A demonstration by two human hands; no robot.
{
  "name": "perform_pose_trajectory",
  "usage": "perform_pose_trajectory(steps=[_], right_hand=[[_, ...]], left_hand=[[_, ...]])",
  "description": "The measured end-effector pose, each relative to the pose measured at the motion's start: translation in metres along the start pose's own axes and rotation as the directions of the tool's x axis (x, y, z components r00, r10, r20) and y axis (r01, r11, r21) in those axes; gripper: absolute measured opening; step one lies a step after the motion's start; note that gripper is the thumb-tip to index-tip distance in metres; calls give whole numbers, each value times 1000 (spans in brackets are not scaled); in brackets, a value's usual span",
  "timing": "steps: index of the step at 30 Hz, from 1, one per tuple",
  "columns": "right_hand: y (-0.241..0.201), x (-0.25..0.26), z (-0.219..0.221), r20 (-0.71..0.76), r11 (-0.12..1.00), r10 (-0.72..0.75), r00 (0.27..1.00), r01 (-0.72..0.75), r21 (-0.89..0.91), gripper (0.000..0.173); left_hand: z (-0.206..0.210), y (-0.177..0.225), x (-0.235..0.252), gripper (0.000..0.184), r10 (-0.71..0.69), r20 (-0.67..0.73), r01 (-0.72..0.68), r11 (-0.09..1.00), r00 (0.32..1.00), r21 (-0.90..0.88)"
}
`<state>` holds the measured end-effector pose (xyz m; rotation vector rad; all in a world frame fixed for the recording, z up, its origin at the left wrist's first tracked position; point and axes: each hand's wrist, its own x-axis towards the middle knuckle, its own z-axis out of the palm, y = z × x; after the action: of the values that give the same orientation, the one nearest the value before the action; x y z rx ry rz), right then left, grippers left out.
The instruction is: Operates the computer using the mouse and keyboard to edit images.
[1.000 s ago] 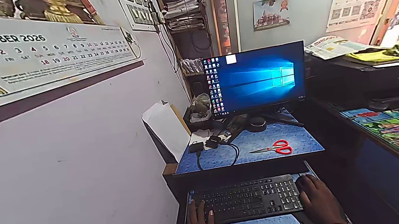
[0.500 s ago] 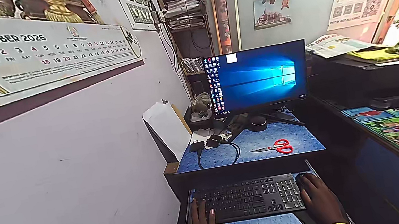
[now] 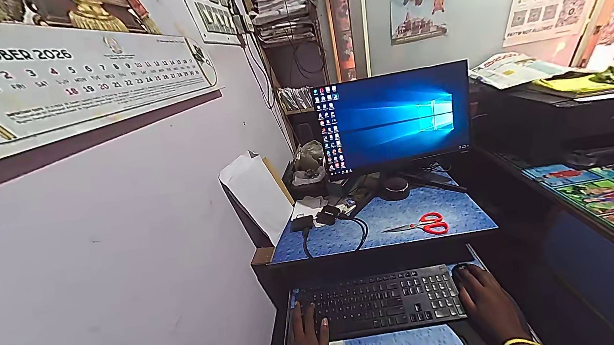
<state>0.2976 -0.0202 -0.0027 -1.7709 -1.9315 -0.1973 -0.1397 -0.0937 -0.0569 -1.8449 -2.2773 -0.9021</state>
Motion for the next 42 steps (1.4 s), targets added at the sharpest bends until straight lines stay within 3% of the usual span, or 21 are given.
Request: perform_pose_trajectory(steps=[8, 20, 36, 42], right_hand=[[2, 0, 2, 2, 1000, 4, 1000, -4, 3, 45], [2, -1, 3, 27, 995, 98, 995, -97, -34, 59], [3, 0, 1, 11, 1000, -1, 1000, 1, 16, 43], [0, -1, -2, 20, 999, 43, 999, -43, -3, 56]], left_hand=[[-1, 1, 1, 65, -8, 15, 8, 1000, 1000, 1], [-2, 3, -1, 63, -16, 7, 16, 1000, 1000, -6], [-1, 0, -1, 63, 0, 19, 0, 1000, 1000, -7], [0, 0, -1, 64, 5, 13, -5, 1000, 1000, -7]])
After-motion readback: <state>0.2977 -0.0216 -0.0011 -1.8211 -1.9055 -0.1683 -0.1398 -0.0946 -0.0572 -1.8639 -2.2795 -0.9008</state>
